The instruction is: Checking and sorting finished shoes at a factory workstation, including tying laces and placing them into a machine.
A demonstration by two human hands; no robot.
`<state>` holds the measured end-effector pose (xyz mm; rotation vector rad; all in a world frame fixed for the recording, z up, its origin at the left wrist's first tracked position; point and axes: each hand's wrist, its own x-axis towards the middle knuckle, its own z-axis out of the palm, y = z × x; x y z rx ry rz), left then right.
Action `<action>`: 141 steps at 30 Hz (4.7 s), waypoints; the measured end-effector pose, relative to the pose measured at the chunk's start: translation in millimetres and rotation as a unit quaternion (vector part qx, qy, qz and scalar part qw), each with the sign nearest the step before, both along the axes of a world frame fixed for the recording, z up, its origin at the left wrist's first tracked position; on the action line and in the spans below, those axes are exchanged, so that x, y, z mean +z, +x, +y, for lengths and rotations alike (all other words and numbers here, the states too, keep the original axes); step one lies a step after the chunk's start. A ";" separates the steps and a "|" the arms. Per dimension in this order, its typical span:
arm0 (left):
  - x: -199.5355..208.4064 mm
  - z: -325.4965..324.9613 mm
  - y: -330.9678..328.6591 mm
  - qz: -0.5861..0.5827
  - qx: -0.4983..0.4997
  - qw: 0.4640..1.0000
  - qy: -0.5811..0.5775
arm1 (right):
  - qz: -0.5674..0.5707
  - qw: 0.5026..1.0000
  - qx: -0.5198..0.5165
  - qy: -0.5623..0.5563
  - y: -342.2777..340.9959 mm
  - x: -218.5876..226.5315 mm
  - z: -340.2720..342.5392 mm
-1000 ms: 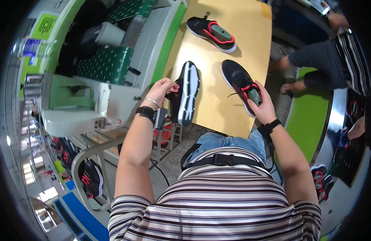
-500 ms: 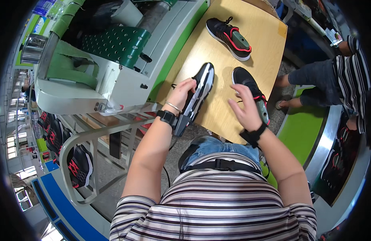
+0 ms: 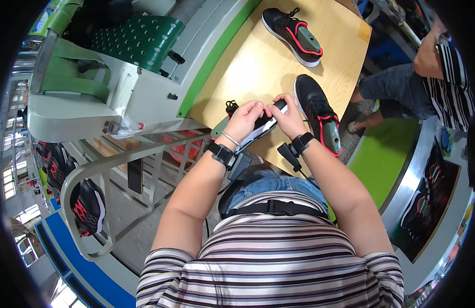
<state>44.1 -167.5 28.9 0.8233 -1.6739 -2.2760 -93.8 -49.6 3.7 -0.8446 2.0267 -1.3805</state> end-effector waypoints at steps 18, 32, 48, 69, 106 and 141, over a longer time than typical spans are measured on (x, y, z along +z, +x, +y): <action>-19.9 -29.7 17.4 0.157 0.268 0.912 0.268 | -0.016 0.995 0.092 -0.028 -12.3 4.1 3.7; 41.8 -18.1 42.9 -0.116 0.039 0.955 -0.269 | 0.013 0.972 0.231 0.027 -29.0 22.4 46.9; 5.5 37.7 28.4 -0.247 0.125 0.811 -0.515 | 0.065 0.975 0.185 0.106 7.2 60.3 62.5; 27.4 44.2 23.5 -0.283 0.166 0.809 -0.487 | -0.365 0.923 0.112 -0.044 -3.7 25.4 53.4; 51.4 2.0 22.0 -0.073 0.075 0.992 -0.070 | -0.040 0.993 0.048 0.103 -20.2 27.1 50.9; 0.1 15.8 -16.6 -0.074 -0.109 0.926 -0.353 | 0.066 0.988 0.091 0.102 -13.5 101.0 129.4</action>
